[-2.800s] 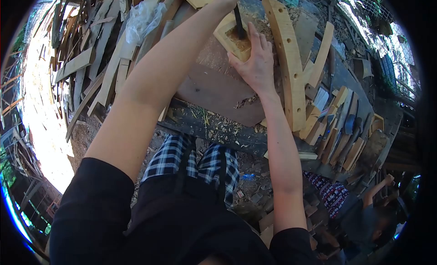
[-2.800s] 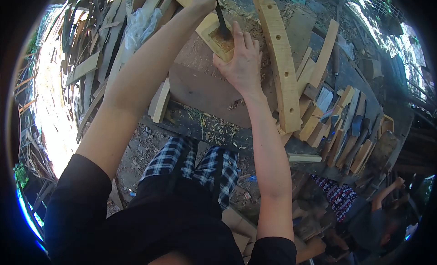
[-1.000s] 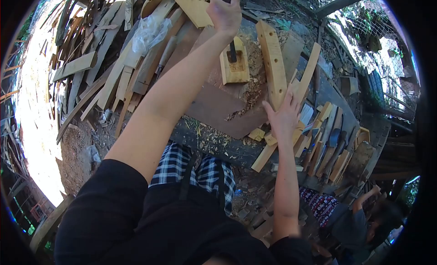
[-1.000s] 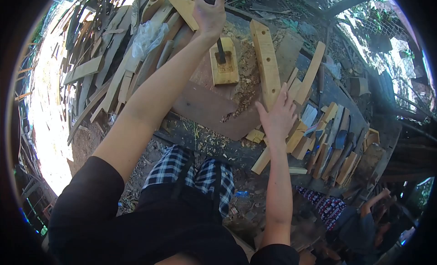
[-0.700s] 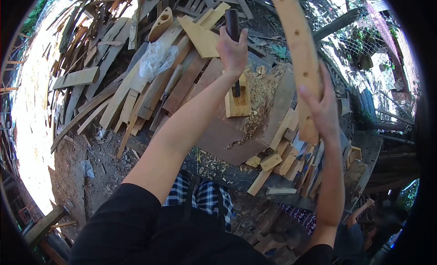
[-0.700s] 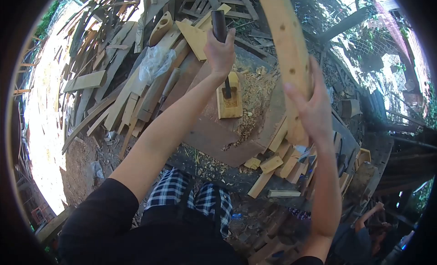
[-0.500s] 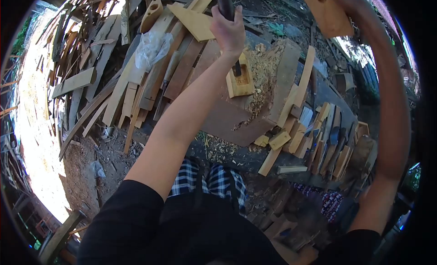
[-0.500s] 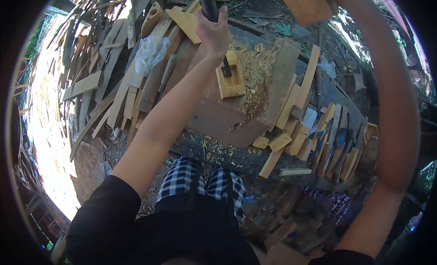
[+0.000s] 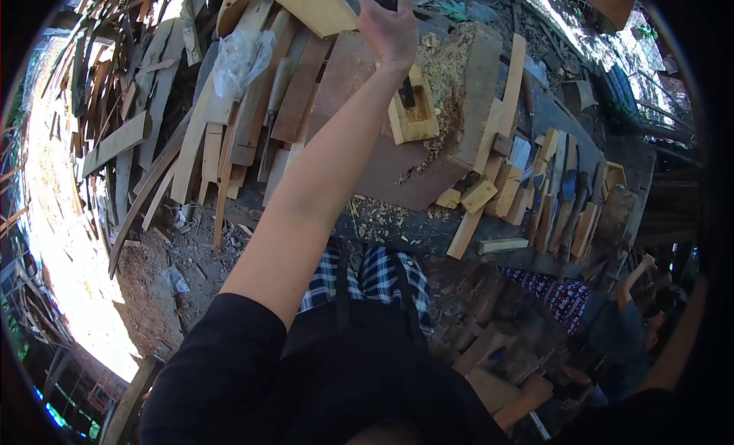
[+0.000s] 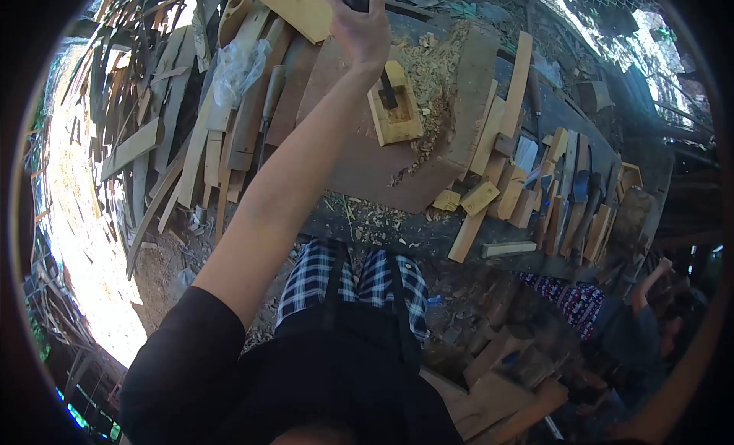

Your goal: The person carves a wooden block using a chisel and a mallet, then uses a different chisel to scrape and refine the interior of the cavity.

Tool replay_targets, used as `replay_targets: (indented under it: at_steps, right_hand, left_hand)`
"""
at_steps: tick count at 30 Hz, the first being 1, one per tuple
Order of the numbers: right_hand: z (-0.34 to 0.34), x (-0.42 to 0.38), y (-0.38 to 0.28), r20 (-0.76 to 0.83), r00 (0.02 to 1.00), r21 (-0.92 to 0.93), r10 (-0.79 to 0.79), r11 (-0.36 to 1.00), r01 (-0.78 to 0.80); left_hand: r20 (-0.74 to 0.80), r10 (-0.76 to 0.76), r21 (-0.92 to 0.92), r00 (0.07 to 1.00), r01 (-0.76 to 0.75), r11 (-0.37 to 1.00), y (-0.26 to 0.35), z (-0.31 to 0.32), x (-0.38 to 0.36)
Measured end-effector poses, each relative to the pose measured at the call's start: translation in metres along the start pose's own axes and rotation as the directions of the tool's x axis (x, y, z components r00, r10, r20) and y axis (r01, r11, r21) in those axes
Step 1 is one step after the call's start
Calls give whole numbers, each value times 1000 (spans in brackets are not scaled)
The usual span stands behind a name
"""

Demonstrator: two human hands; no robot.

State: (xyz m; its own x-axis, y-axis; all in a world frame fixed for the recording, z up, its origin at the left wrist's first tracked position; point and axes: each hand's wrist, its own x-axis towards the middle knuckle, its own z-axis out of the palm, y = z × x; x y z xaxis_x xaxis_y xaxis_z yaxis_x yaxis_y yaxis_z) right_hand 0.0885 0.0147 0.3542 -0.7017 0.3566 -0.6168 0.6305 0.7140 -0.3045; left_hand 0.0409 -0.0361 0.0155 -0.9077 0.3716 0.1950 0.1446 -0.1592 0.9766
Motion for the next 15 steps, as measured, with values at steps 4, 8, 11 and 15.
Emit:
replay_targets:
  at_steps: [4,8,11,15]
  right_hand:
    - [91,-7,89,-467,884,221,2,969,115]
    - [225,-17,175,-666,735,63,130,991,-118]
    - [296,-17,190,-704,677,122,214,976,-182]
    - [328,-11,181,-658,669,105,346,922,-373]
  left_hand:
    - [-116,133,138,984,-116,984,1,2,7]
    - [-44,39,12,998,-38,999,-2,2,8]
    - [-35,55,36,998,-54,998,1,-3,10]
    - [15,25,140,1000,-27,990,22,-12,5]
